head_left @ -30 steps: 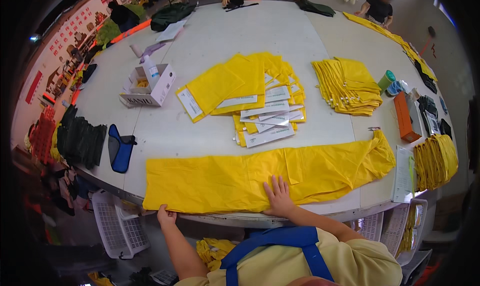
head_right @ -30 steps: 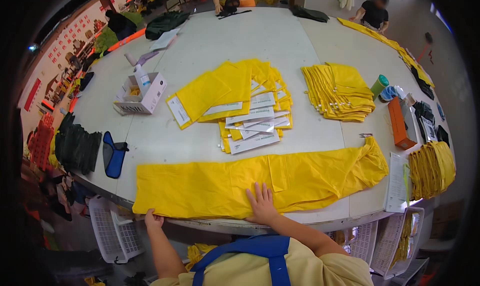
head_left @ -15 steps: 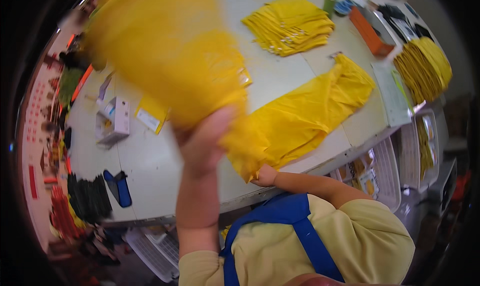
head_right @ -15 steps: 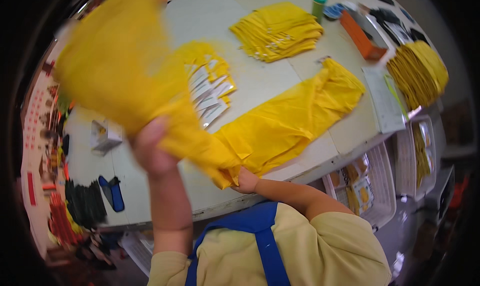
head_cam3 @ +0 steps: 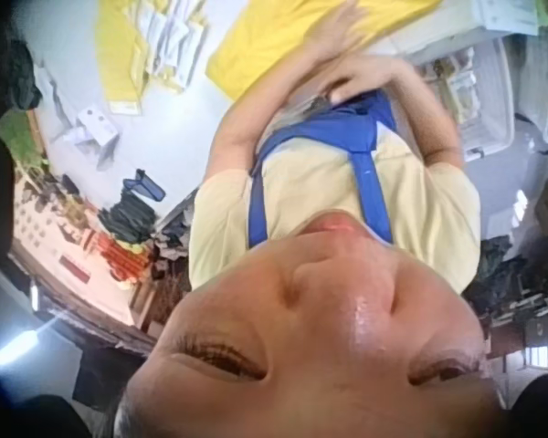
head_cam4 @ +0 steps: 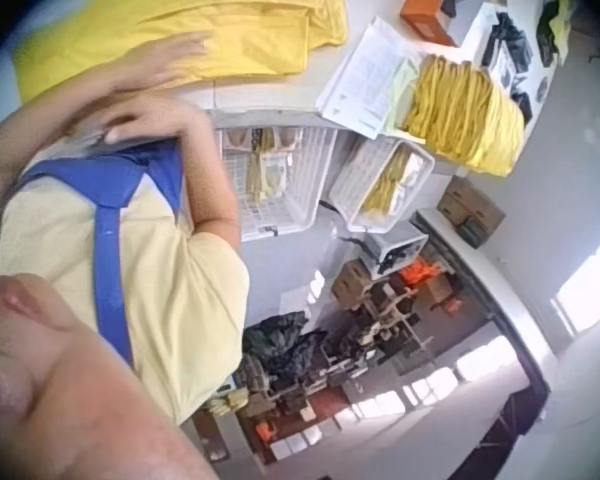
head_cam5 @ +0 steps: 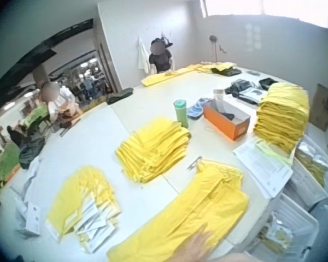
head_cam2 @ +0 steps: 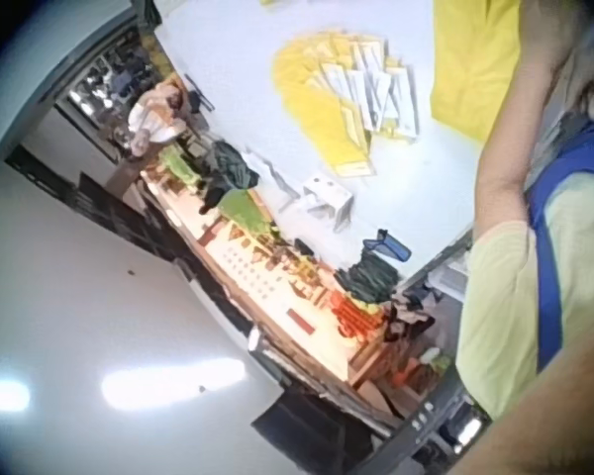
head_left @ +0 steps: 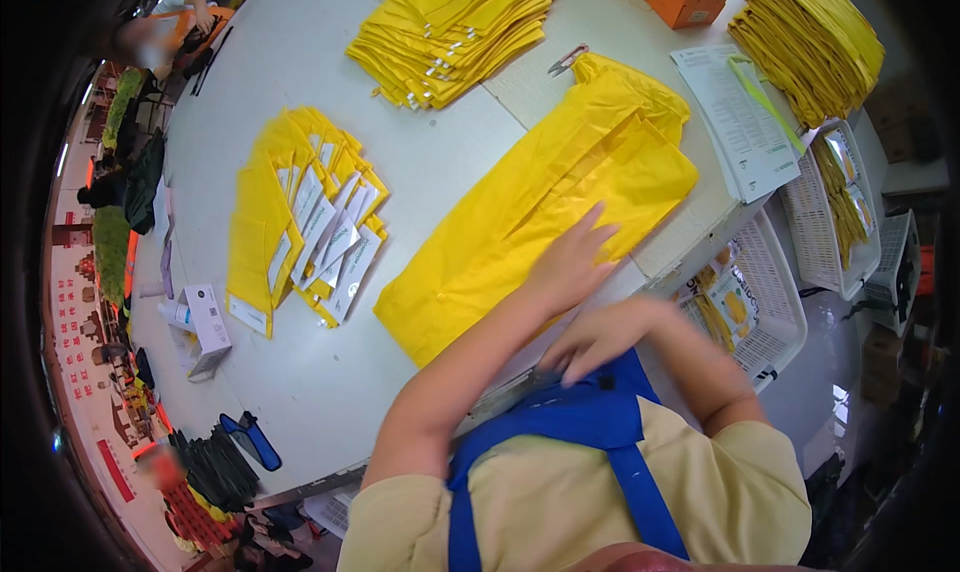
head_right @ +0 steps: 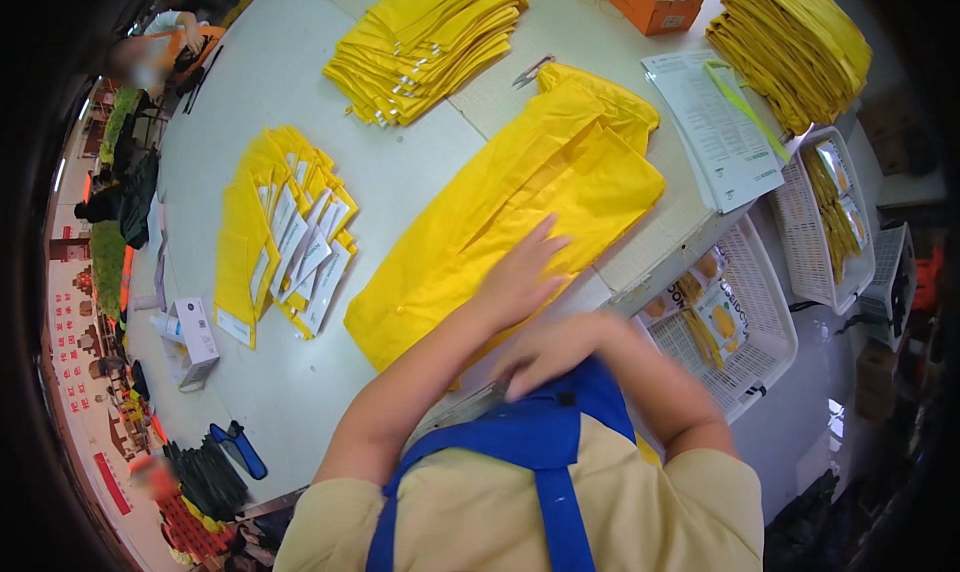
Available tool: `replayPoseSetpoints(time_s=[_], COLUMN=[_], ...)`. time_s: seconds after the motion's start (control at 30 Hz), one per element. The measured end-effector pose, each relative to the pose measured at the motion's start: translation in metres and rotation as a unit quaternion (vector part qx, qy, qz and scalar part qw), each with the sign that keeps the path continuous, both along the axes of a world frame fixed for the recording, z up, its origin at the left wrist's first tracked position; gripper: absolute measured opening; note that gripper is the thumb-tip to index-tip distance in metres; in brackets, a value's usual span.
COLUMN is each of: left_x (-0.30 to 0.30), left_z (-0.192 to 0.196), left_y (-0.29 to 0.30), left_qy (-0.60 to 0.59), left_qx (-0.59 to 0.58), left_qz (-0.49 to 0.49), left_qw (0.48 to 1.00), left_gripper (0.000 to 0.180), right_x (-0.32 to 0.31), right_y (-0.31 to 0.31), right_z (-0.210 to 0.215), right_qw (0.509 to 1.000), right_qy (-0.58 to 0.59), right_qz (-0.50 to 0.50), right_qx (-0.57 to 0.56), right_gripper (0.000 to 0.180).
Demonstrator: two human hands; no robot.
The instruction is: The person folds a yellow raincoat on a table, smooths it, and places it into a plastic bag. They then retrieve another yellow raincoat from a basket and repeat the folding process.
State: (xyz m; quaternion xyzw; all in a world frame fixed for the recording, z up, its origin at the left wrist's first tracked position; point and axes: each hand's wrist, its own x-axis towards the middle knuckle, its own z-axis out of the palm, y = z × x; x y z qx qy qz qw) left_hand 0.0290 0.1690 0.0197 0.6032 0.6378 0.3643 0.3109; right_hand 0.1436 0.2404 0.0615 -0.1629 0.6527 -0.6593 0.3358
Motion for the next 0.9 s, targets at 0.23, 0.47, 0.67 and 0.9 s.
replayPoseSetpoints(time_s=[0.23, 0.47, 0.67, 0.9], left_x=[-0.003, 0.049, 0.01, -0.004], left_z=[0.023, -0.045, -0.052, -0.054], left_y=[-0.253, -0.273, -0.29, -0.338], left_qy=[0.243, -0.059, 0.192, 0.324], left_qx=[-0.071, -0.117, -0.015, -0.269], left_qz=[0.386, 0.57, 0.58, 0.467], left_qw=[0.887, 0.811, 0.792, 0.777], left_gripper=[0.087, 0.085, 0.059, 0.071], right_x=[0.004, -0.025, -0.019, -0.028], right_y=[0.221, 0.217, 0.224, 0.208], right_z=[-0.036, -0.054, -0.07, -0.066], right_qw=[0.743, 0.753, 0.789, 0.786], right_qy=[-0.023, -0.195, -0.16, -0.008], right_qz=[-0.493, -0.516, -0.559, -0.439], right_qx=[0.453, 0.358, 0.197, 0.435], right_gripper=[0.061, 0.071, 0.066, 0.048])
